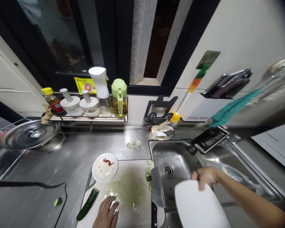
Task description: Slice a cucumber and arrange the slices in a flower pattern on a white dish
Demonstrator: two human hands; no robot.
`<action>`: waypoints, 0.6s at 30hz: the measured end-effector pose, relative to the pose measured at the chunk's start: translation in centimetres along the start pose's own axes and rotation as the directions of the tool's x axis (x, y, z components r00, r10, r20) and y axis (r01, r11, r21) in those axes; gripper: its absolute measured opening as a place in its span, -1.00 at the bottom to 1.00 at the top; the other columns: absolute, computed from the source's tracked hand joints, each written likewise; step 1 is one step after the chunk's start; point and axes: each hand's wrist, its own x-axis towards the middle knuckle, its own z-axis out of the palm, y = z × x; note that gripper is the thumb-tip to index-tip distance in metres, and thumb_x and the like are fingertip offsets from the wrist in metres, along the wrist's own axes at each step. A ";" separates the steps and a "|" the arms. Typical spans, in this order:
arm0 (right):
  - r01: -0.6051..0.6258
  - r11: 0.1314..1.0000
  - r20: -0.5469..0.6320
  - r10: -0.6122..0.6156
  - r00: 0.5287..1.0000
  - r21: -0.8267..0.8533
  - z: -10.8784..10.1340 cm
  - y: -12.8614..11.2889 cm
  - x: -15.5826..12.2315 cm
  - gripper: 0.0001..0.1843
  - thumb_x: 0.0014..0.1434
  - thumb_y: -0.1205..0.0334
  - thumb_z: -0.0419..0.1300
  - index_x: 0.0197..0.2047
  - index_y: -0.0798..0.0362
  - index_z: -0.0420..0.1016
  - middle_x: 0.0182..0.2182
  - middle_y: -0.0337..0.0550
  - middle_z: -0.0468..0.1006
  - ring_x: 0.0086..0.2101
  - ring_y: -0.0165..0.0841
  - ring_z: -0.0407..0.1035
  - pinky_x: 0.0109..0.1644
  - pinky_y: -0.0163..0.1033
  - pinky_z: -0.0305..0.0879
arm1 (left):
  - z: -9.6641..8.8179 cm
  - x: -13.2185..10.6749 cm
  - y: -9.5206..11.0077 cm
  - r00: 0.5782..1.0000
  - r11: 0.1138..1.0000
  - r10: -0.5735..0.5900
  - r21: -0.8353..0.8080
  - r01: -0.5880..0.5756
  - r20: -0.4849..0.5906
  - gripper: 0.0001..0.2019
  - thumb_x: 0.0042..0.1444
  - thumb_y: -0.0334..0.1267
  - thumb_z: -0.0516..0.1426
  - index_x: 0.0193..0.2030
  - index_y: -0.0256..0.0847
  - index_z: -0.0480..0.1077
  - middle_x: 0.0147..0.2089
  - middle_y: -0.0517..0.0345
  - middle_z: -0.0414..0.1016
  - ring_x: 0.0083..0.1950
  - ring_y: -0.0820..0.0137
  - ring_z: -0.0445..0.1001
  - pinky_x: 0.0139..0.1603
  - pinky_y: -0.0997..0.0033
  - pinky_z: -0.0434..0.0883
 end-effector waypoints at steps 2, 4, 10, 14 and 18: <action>0.022 0.997 0.129 -0.031 0.991 0.071 -0.1 -3.1 2.4 -0.67 -0.53 0.49 0.44 -0.55 0.21 0.53 -0.60 -0.06 0.57 -0.62 -0.32 0.45 -0.53 -0.38 0.32 | -0.1 0.1 0.0 1.000 1.000 0.004 0.016 -0.004 0.012 -0.73 0.18 -0.21 0.12 0.02 -0.13 0.42 0.04 -0.02 0.48 0.08 0.28 0.47 0.03 0.33 0.51; 0.084 0.978 0.167 -0.116 0.979 0.192 1.1 -5.6 4.8 -0.63 -0.49 0.49 0.43 -0.46 0.21 0.56 -0.50 0.00 0.61 -0.51 -0.28 0.50 -0.39 -0.32 0.41 | -0.1 0.2 0.0 1.000 1.000 0.010 0.028 -0.010 0.018 -0.74 0.18 -0.22 0.12 0.01 -0.12 0.42 0.03 -0.01 0.49 0.08 0.28 0.47 0.03 0.34 0.51; 0.273 0.777 -0.021 -0.317 0.948 0.567 9.2 -9.4 12.0 -0.52 -0.21 0.41 0.38 -0.14 0.10 0.48 -0.32 -0.07 0.63 -0.41 -0.33 0.51 -0.24 -0.22 0.44 | 0.2 0.3 0.0 1.000 0.999 -0.007 0.053 0.006 0.015 -0.77 0.16 -0.27 0.12 -0.04 -0.10 0.44 -0.01 0.01 0.51 0.03 0.30 0.50 0.01 0.34 0.53; 0.311 0.640 -0.134 -0.310 0.941 0.702 14.0 -11.3 15.6 -0.51 -0.11 0.39 0.36 -0.06 0.05 0.41 -0.28 -0.10 0.63 -0.31 -0.30 0.53 -0.20 -0.21 0.46 | 0.4 0.5 0.1 1.000 0.998 -0.020 0.053 0.021 -0.012 -0.79 0.14 -0.28 0.14 -0.06 -0.10 0.44 -0.04 0.03 0.51 0.01 0.30 0.51 -0.02 0.36 0.55; 0.296 0.561 -0.168 -0.268 0.949 0.773 16.2 -12.8 17.0 -0.41 -0.08 0.44 0.32 0.06 0.00 0.35 -0.22 -0.13 0.63 -0.27 -0.26 0.53 -0.18 -0.16 0.49 | 0.2 0.6 0.3 0.998 0.998 -0.050 0.020 0.051 -0.026 -0.78 0.15 -0.30 0.13 -0.06 -0.11 0.44 -0.04 0.02 0.50 0.03 0.29 0.50 -0.01 0.34 0.54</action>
